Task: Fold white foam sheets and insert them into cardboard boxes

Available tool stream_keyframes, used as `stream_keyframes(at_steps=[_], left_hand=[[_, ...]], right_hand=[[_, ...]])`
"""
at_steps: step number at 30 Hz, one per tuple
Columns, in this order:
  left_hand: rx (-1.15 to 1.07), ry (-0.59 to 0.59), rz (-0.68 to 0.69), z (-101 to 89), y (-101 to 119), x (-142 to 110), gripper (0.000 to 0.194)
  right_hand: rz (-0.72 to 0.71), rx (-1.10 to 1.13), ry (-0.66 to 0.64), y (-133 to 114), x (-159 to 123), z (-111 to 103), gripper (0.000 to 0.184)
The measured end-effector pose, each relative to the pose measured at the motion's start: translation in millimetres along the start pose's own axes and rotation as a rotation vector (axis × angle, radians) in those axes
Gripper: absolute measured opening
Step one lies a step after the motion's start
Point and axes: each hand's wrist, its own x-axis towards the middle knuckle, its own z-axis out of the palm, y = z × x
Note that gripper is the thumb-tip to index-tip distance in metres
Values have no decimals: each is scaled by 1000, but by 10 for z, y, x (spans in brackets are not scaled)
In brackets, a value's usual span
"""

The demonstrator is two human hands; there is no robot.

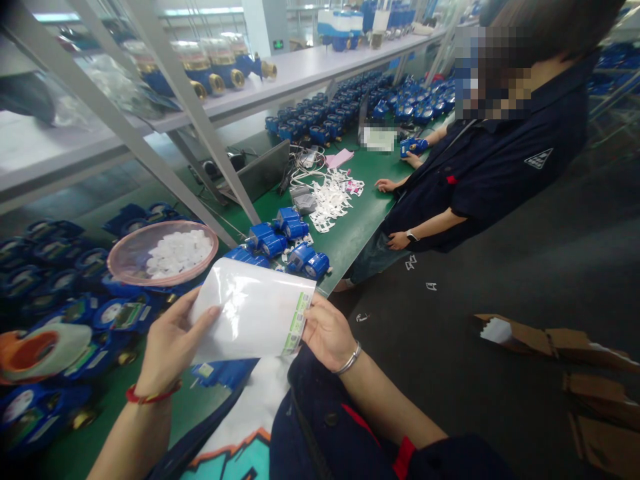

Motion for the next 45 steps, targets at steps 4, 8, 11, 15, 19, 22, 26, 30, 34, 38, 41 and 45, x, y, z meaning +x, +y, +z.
stream_keyframes(at_steps=[4, 8, 11, 15, 19, 22, 26, 30, 34, 38, 41, 45], left_hand=[[-13, -8, -8, 0, -13, 9, 54], [-11, -1, -6, 3, -23, 15, 51], [-1, 1, 2, 4, -23, 19, 49], [2, -11, -1, -3, -25, 26, 50], [14, -7, -2, -8, -31, 34, 50], [13, 0, 3, -7, -37, 39, 49], [-5, 3, -4, -5, -52, 48, 49], [-5, 5, -9, -2, -65, 50, 50], [-1, 2, -1, -4, -86, 54, 50], [37, -3, 42, -6, -82, 65, 50], [213, 215, 204, 49, 39, 32, 64], [330, 224, 555, 269, 345, -88, 47]], right_hand=[[18, 10, 7, -6, 8, 0, 33], [36, 19, 9, -12, 26, -5, 33], [38, 22, 14, -12, 36, -2, 33], [40, 9, 13, -12, 46, 9, 31], [42, 5, 9, -10, 60, 13, 30], [42, 10, 9, -7, 70, 12, 30], [44, 18, 13, -6, 74, 9, 32], [49, 20, 14, -2, 77, 7, 32], [50, 26, 17, 3, 83, 2, 33], [45, 17, 27, 11, 84, 1, 32], [9, -24, 38, 30, 82, 31, 30], [-34, -102, -3, 96, 84, 105, 33]])
